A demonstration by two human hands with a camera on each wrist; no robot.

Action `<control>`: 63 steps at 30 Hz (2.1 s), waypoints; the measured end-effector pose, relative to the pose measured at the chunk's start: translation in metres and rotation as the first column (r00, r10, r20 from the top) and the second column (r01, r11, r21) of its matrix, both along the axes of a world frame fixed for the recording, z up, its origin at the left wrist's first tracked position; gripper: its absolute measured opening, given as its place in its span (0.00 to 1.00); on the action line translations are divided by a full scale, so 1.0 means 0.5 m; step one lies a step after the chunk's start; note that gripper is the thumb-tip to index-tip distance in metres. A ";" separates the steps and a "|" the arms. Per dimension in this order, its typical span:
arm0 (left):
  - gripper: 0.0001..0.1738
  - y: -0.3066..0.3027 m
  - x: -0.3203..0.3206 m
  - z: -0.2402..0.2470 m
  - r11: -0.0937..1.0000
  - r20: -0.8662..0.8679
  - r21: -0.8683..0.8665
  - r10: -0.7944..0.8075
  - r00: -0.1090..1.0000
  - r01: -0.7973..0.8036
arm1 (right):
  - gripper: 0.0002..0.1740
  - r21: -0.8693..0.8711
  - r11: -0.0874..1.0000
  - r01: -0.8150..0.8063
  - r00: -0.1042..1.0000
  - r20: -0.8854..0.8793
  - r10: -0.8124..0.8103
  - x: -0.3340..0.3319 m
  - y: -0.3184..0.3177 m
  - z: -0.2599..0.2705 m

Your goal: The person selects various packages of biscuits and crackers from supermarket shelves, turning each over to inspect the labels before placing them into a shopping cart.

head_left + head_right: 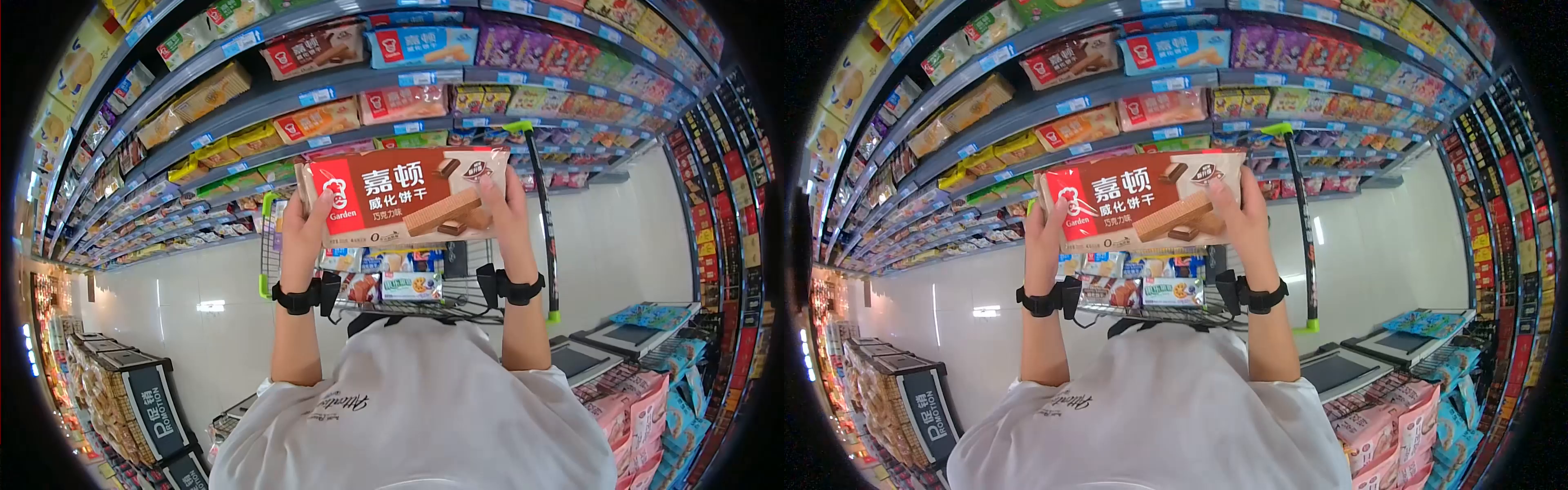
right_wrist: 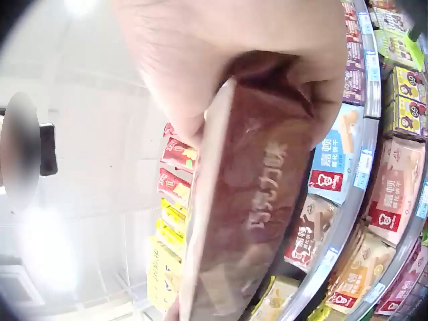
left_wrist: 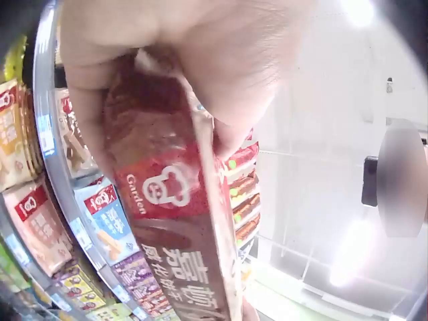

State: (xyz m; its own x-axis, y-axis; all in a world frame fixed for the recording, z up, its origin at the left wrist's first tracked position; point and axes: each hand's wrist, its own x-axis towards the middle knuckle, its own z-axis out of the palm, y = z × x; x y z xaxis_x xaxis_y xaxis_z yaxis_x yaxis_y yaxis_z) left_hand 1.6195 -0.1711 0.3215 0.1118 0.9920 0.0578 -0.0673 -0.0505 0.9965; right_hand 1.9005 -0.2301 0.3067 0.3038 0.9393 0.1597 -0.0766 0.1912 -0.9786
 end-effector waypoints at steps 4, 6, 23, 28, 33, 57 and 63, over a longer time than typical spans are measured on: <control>0.19 -0.055 0.047 0.022 0.997 -0.003 -0.077 -0.019 1.000 0.018 | 0.26 -0.083 0.997 -0.004 0.981 -0.193 -0.012 0.022 -0.082 0.026; 0.20 -0.079 0.066 0.046 0.995 -0.012 -0.092 -0.050 0.999 0.049 | 0.26 -0.067 0.998 0.001 0.971 -0.237 -0.017 0.036 -0.114 0.026; 0.43 -0.168 0.164 0.002 0.722 0.631 0.223 -0.619 0.468 0.655 | 0.23 0.067 0.994 0.091 0.871 -0.489 -0.047 0.055 -0.161 0.031; 0.30 -0.178 0.165 0.002 0.945 0.450 -0.037 -0.274 0.850 0.324 | 0.29 0.172 0.984 0.038 0.929 -0.368 0.028 0.028 -0.167 0.035; 0.28 -0.175 0.142 0.001 0.958 0.423 -0.009 -0.256 0.869 0.287 | 0.33 0.211 0.977 -0.038 0.950 -0.295 0.100 0.026 -0.163 0.035; 0.17 -0.137 0.152 -0.006 0.963 0.294 0.069 -0.268 0.918 0.260 | 0.33 0.396 0.915 0.073 0.994 -0.102 -0.035 0.022 -0.161 0.019; 0.37 -0.168 0.134 0.008 0.936 0.551 0.051 -0.317 0.772 0.348 | 0.27 0.736 0.666 -0.119 0.856 0.416 -0.307 0.052 -0.132 0.017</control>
State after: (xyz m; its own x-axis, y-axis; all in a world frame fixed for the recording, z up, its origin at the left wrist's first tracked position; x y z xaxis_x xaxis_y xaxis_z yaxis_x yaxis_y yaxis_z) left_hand 1.6867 -0.2549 0.3252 0.4013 0.9019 0.1600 -0.5990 0.1263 0.7907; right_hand 1.9265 -0.2963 0.3151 0.0679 0.4237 0.9032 0.4034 0.8164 -0.4133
